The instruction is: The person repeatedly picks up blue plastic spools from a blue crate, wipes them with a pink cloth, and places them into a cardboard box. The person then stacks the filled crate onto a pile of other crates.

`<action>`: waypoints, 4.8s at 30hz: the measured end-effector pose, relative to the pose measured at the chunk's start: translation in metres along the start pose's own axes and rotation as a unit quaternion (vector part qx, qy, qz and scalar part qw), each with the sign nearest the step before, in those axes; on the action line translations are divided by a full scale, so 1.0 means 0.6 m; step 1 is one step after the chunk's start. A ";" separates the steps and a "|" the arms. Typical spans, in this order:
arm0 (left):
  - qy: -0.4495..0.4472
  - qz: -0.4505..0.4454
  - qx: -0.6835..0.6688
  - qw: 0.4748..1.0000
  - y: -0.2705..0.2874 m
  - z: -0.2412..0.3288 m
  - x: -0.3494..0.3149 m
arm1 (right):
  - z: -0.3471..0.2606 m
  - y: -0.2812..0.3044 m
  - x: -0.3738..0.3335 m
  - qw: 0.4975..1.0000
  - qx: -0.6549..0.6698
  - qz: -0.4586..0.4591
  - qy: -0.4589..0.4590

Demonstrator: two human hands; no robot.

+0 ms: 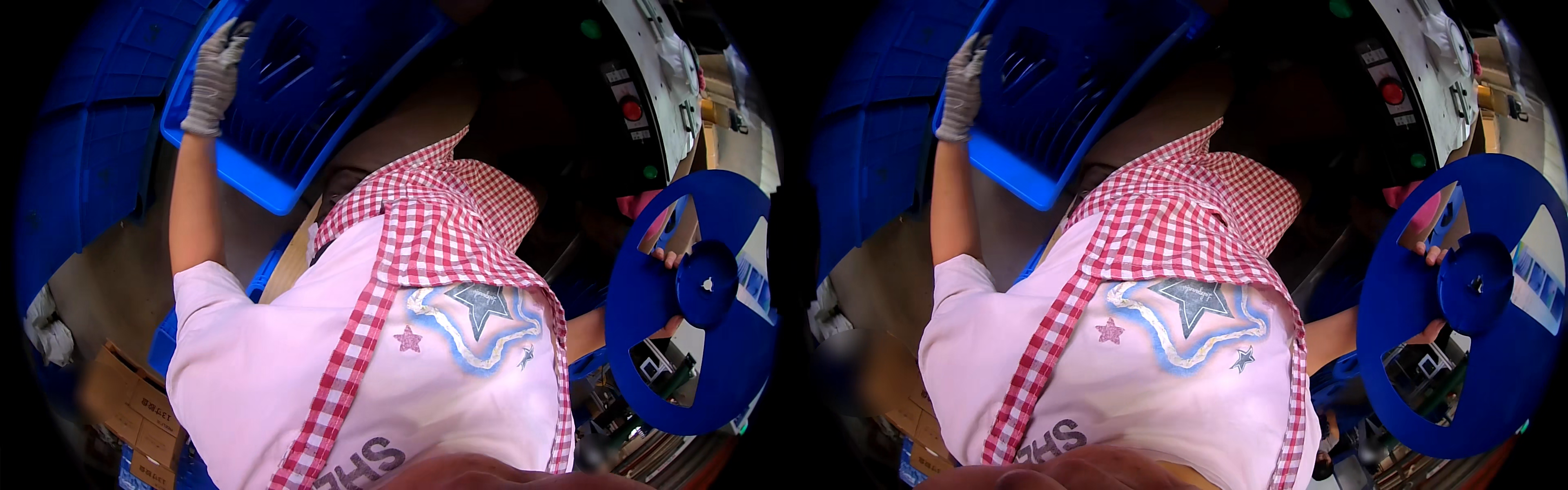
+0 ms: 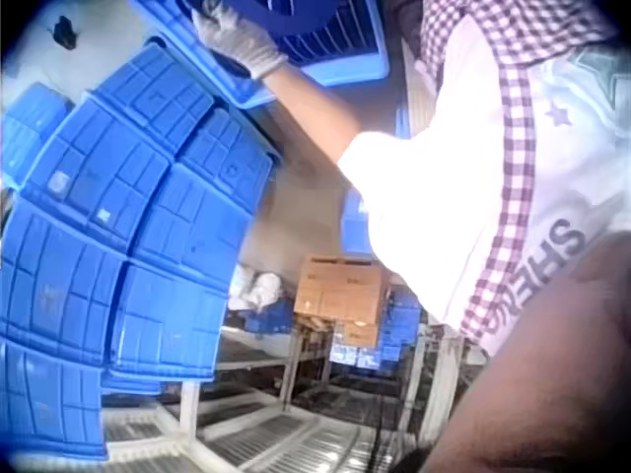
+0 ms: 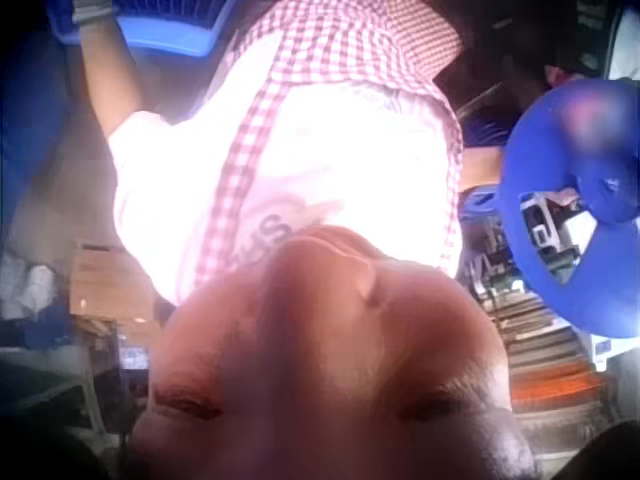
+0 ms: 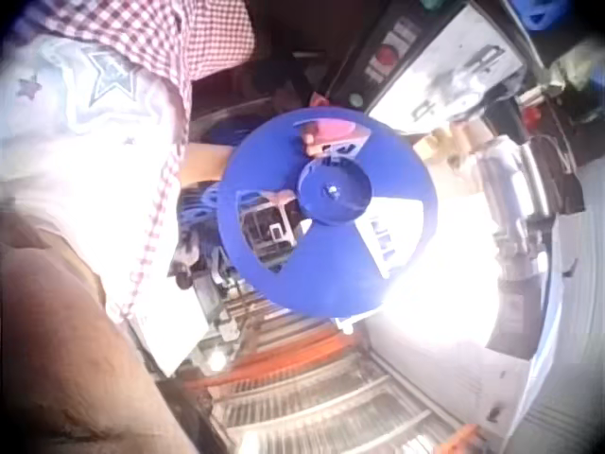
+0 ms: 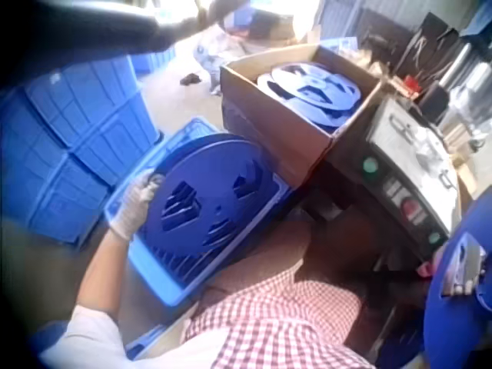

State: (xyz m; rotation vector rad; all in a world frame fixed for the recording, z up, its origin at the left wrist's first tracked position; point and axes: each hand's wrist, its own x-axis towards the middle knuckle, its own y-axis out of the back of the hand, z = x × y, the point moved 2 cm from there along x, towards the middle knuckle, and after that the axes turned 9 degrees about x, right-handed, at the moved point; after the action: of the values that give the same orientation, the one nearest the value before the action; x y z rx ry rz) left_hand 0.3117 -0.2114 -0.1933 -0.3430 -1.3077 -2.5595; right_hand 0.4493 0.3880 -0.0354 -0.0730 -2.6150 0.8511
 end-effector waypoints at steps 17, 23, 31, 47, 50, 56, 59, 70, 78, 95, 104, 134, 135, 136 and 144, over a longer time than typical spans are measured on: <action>-0.192 -0.246 -0.135 0.940 0.030 -0.152 0.089 | 0.025 -0.035 -0.029 0.999 -0.043 0.027 -0.012; -0.363 -0.143 0.053 0.919 -0.068 -0.183 0.126 | 0.024 -0.040 -0.034 0.998 -0.049 0.039 -0.013; -0.034 -0.184 -0.026 0.982 -0.136 -0.048 0.145 | 0.030 -0.047 -0.048 0.997 -0.060 0.053 -0.019; 0.132 -0.169 0.091 0.973 -0.300 0.009 -0.008 | 0.031 -0.045 -0.060 0.995 -0.061 0.068 -0.032; 0.140 -0.212 -0.024 0.967 -0.372 -0.062 -0.038 | 0.036 -0.042 -0.053 0.996 -0.054 0.062 -0.043; 0.098 -0.189 -0.172 0.962 -0.272 -0.033 0.056 | 0.038 -0.036 -0.062 0.993 -0.053 0.092 -0.043; -0.073 -0.055 -0.168 0.981 -0.146 0.106 0.147 | 0.025 -0.033 -0.071 0.994 -0.044 0.104 -0.010; -0.278 0.000 0.207 0.938 -0.062 0.437 0.474 | -0.029 -0.069 -0.131 0.989 -0.043 0.091 0.108; -0.253 -0.059 0.284 0.923 -0.150 0.515 0.539 | -0.101 -0.132 -0.149 0.801 -0.423 0.361 0.222; -0.669 0.096 -0.097 0.731 -0.014 0.539 0.025 | 0.145 -0.036 -0.001 0.983 0.155 0.072 -0.072; -0.631 -0.330 -0.068 0.699 -0.108 0.586 0.009 | 0.175 -0.042 -0.007 0.929 0.360 -0.013 -0.079; -0.151 -0.385 -0.559 0.718 -0.276 0.562 -0.038 | 0.173 -0.090 0.041 0.911 -0.392 0.118 0.049; -0.155 -0.378 -0.577 0.707 -0.264 0.567 -0.039 | 0.174 -0.089 0.042 0.911 -0.391 0.119 0.044; -0.159 -0.369 -0.595 0.696 -0.250 0.574 -0.039 | 0.171 -0.090 0.043 0.914 -0.388 0.115 0.038; -0.164 -0.369 -0.630 0.663 -0.224 0.588 -0.043 | 0.160 -0.106 0.041 0.940 -0.323 0.101 0.043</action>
State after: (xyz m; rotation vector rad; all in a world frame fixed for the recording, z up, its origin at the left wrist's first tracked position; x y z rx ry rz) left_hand 0.3266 0.1553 -0.1019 -0.5745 0.8217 -3.8134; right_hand 0.3947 0.2870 -0.0610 -0.5489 -2.7172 0.0083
